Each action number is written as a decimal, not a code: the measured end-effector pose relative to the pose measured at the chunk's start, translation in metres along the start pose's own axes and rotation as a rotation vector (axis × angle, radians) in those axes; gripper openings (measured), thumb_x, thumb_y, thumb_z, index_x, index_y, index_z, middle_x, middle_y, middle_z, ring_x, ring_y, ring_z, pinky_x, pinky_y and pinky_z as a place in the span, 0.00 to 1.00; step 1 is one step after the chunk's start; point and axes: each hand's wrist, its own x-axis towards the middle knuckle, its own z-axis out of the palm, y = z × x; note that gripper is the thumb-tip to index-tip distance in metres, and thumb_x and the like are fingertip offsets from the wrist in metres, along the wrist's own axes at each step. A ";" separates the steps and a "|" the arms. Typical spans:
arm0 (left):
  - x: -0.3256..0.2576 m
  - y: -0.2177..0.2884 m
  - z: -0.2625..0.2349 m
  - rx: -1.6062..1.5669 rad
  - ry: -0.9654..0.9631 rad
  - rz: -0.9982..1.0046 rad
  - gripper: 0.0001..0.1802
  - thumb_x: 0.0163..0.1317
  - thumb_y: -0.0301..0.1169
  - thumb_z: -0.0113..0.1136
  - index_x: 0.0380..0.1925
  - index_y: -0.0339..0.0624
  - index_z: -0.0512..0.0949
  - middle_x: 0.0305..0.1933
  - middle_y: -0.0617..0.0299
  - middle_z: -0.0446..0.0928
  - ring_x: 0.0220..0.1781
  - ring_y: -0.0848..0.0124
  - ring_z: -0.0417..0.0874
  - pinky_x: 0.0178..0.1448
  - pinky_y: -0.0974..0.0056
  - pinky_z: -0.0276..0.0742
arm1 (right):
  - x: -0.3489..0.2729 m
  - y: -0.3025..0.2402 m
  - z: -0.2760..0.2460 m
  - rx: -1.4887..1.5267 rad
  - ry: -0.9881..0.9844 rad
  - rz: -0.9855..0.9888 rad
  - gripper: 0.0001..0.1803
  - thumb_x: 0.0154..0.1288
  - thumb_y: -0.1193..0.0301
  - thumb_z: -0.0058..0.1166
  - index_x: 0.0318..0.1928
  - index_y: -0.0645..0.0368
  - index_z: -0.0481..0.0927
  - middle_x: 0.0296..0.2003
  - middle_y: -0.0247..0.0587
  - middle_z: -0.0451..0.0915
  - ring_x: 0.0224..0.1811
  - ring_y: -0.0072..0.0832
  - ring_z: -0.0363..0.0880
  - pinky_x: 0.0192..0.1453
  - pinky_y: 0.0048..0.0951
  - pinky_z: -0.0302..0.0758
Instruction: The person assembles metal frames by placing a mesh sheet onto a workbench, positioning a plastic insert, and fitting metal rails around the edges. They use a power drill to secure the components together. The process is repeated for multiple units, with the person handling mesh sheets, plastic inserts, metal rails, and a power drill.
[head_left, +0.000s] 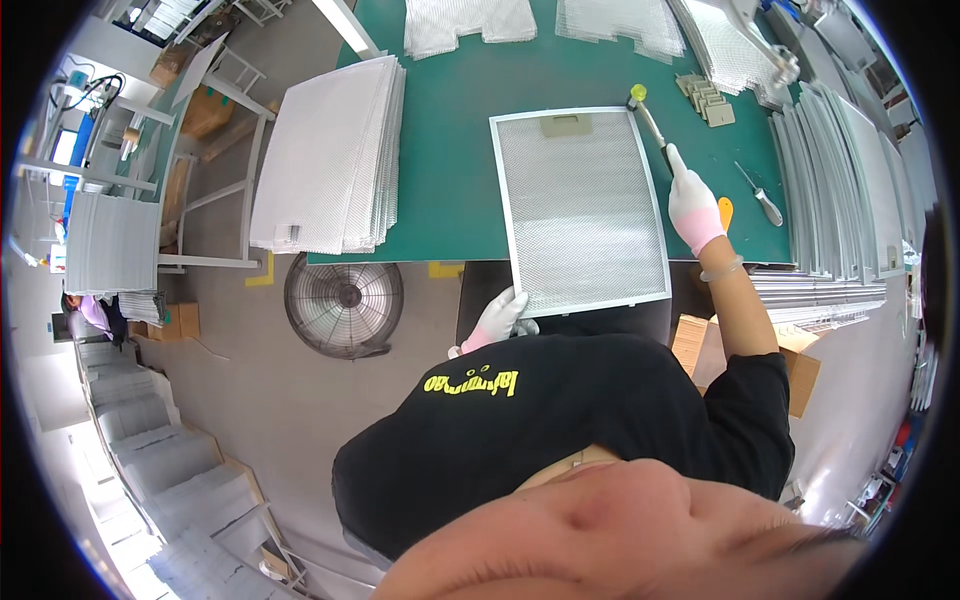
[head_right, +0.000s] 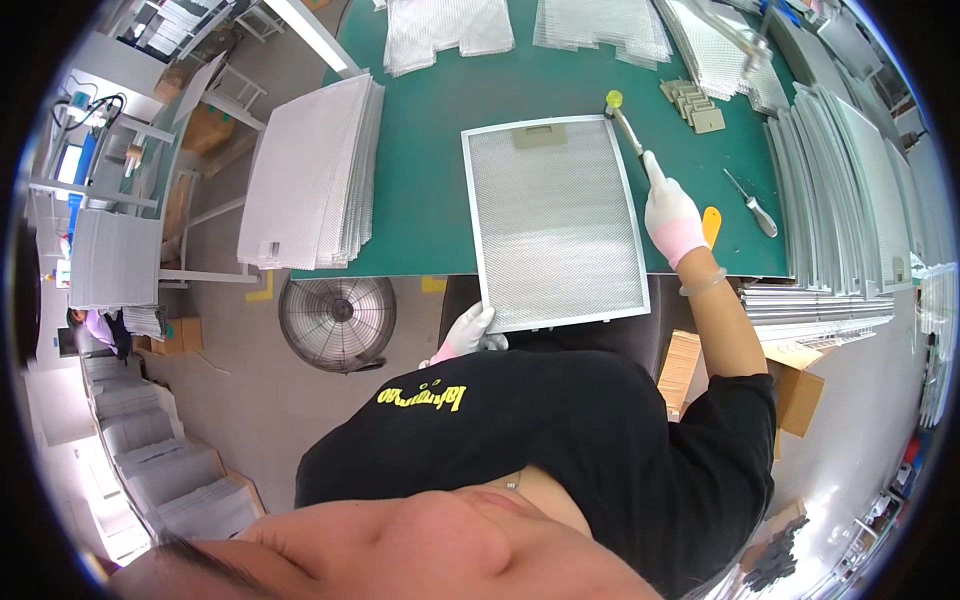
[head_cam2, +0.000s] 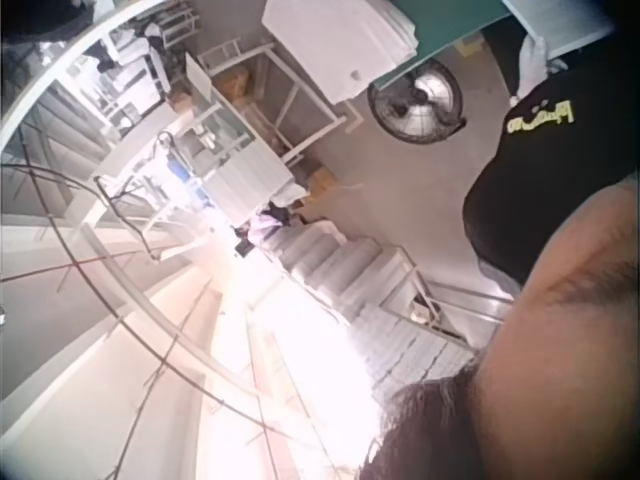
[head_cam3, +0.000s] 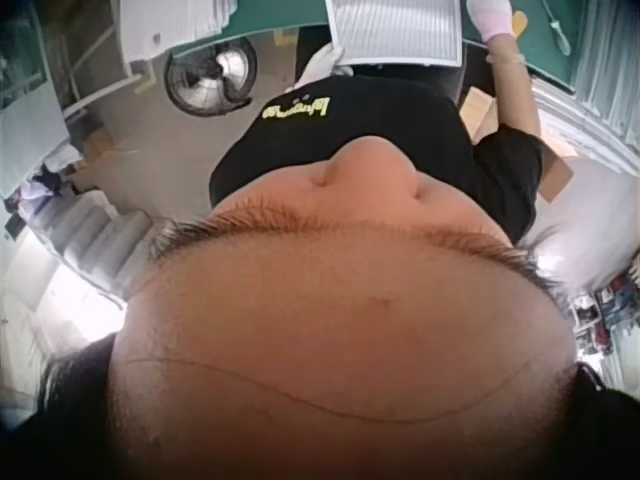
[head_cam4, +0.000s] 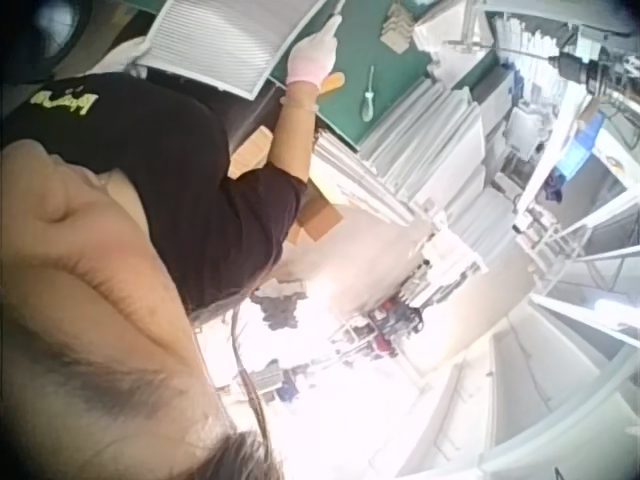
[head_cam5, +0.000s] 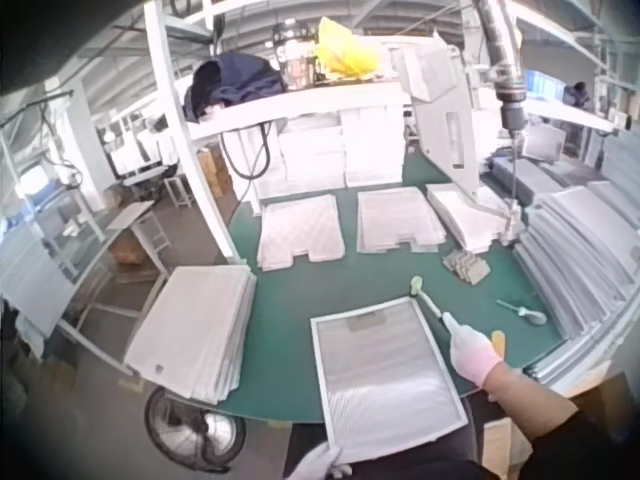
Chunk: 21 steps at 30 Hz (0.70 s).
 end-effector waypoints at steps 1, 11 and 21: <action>0.000 -0.003 0.000 -0.020 -0.029 0.029 0.23 0.76 0.43 0.52 0.62 0.39 0.70 0.48 0.64 0.80 0.29 0.80 0.80 0.30 0.76 0.72 | 0.003 -0.005 -0.002 0.058 0.027 -0.024 0.29 0.74 0.75 0.43 0.73 0.53 0.63 0.40 0.58 0.79 0.44 0.54 0.80 0.49 0.48 0.77; 0.005 -0.012 -0.003 -0.080 -0.016 0.061 0.19 0.75 0.36 0.54 0.61 0.40 0.70 0.44 0.65 0.78 0.30 0.80 0.77 0.31 0.76 0.74 | 0.028 -0.141 0.033 -0.052 -0.289 -0.262 0.29 0.74 0.71 0.44 0.74 0.48 0.62 0.41 0.58 0.80 0.42 0.53 0.83 0.47 0.47 0.80; 0.013 -0.012 -0.007 0.105 0.006 0.136 0.18 0.75 0.38 0.55 0.58 0.40 0.71 0.39 0.68 0.78 0.30 0.83 0.75 0.32 0.75 0.71 | 0.036 -0.119 0.034 0.068 -0.141 -0.234 0.29 0.74 0.70 0.43 0.74 0.42 0.61 0.38 0.54 0.80 0.38 0.54 0.82 0.43 0.50 0.80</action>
